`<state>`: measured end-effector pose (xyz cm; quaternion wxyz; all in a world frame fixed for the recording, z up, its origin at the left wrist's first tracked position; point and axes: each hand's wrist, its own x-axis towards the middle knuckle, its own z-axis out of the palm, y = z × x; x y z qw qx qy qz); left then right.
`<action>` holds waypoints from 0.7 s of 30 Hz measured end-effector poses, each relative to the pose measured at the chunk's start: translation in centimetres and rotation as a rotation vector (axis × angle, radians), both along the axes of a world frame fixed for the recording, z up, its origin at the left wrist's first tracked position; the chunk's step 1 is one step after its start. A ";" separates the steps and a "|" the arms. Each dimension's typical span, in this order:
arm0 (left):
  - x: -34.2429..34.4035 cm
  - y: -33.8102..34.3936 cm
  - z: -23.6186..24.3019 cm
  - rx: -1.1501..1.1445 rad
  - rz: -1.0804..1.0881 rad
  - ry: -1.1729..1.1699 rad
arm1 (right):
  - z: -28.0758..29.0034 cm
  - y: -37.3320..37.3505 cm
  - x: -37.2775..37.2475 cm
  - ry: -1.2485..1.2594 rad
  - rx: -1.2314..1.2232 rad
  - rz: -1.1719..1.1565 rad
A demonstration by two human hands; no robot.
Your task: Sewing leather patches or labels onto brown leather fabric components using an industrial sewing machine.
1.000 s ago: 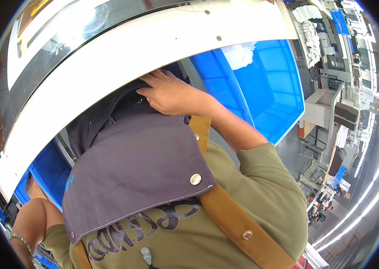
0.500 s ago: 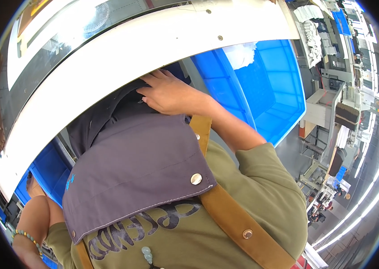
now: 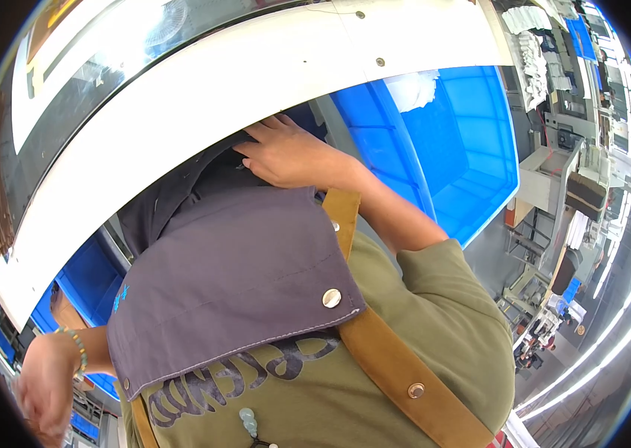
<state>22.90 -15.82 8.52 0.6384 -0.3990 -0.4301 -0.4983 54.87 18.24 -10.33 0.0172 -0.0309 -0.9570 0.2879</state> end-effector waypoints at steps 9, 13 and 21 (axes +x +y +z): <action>9.5 -3.6 -20.5 -1.391 -0.258 -0.695 | -0.2 -0.2 -0.5 -0.077 0.009 0.031; 11.4 -6.0 -27.8 -0.941 -0.044 -1.435 | -0.8 -0.7 -0.9 0.039 -0.004 -0.021; 7.0 -11.4 -38.4 -0.464 -0.130 -1.815 | 1.5 0.9 -0.9 -0.062 -0.164 0.008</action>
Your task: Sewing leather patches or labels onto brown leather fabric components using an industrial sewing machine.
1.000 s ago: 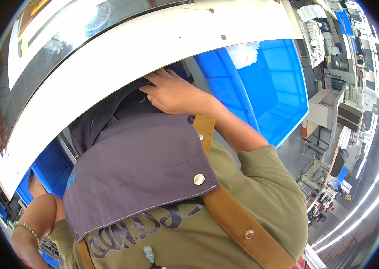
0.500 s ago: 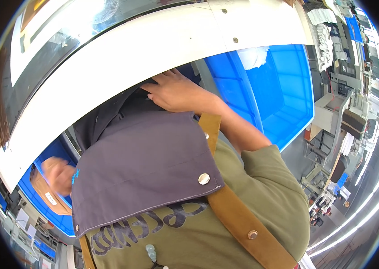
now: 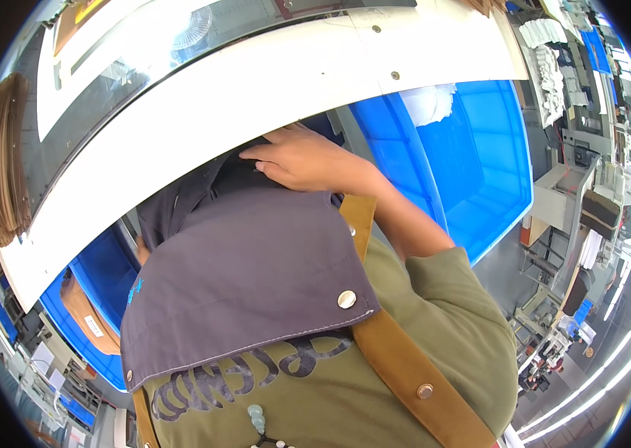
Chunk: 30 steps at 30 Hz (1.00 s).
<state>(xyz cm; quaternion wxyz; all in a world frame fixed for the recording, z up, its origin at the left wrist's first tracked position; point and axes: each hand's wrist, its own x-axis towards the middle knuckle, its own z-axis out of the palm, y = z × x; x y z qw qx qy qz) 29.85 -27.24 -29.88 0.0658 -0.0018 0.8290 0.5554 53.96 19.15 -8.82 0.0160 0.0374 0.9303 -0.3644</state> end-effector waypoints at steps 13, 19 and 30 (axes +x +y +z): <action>2.4 -1.5 0.4 -0.306 -0.041 -0.081 | -0.5 1.4 -0.7 -0.168 -0.211 0.016; 1.5 -0.7 1.4 -0.373 -0.066 -0.060 | 0.9 3.5 0.0 -0.263 -0.516 -0.090; -0.5 -2.2 2.1 -0.474 -0.175 -0.052 | -1.7 3.9 0.0 -0.411 -0.308 -0.284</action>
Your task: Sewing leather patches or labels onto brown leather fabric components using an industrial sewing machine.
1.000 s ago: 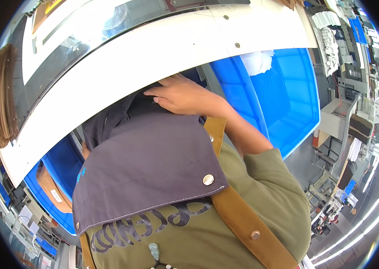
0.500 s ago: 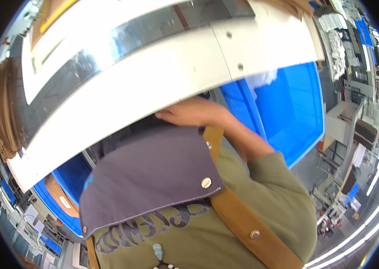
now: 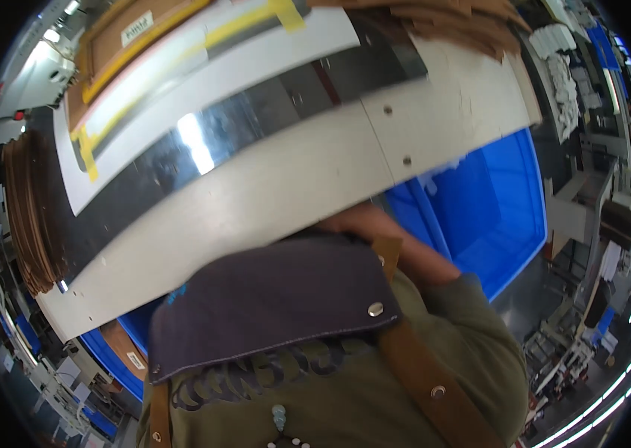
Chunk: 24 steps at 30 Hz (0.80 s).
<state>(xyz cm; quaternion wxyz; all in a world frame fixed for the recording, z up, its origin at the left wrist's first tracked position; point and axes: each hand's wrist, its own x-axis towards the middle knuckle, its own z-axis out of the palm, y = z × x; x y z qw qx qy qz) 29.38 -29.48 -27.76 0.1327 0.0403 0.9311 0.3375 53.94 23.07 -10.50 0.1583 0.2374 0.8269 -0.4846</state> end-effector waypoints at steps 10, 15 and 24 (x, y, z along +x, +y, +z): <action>-4.2 -0.1 0.2 -0.011 -0.273 0.007 | -0.1 -4.7 -3.0 0.294 0.195 0.144; -6.8 0.3 3.8 -0.151 -0.580 0.043 | -1.1 -4.3 -2.3 0.254 0.282 0.265; -5.8 11.8 22.8 -0.286 -1.527 0.044 | -1.7 -5.0 -2.1 0.364 0.414 0.263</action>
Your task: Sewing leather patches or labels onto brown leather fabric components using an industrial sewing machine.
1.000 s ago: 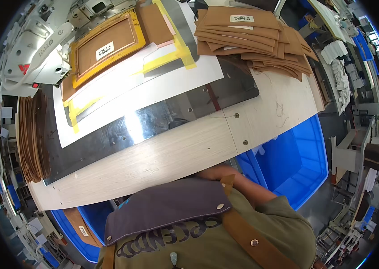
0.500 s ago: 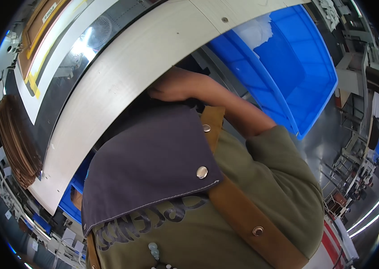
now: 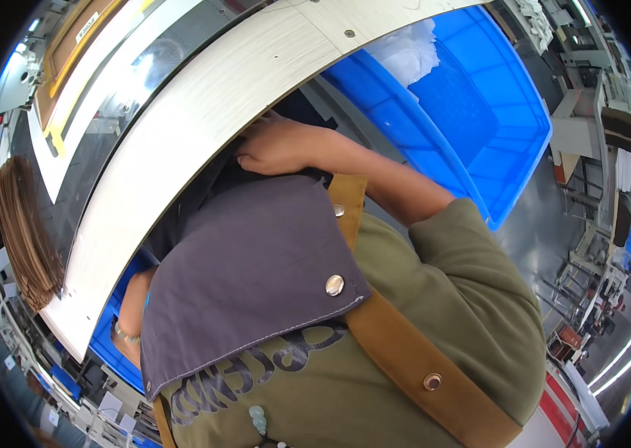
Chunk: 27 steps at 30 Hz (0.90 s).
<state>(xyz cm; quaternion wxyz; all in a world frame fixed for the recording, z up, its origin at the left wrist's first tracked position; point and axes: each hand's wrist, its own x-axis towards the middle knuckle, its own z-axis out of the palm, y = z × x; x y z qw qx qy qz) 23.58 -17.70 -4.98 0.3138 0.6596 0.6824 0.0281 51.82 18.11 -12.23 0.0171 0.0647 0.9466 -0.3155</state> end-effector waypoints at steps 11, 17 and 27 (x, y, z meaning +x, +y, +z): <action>5.1 16.5 19.5 0.712 -0.058 -0.294 | 9.7 2.1 3.9 -0.228 -0.053 0.162; 0.2 17.3 25.6 0.685 -0.431 -0.397 | 19.5 7.4 -1.0 -0.057 -0.360 0.256; -7.3 17.2 17.4 0.873 0.085 0.085 | 20.0 19.9 -9.6 0.358 0.262 -0.115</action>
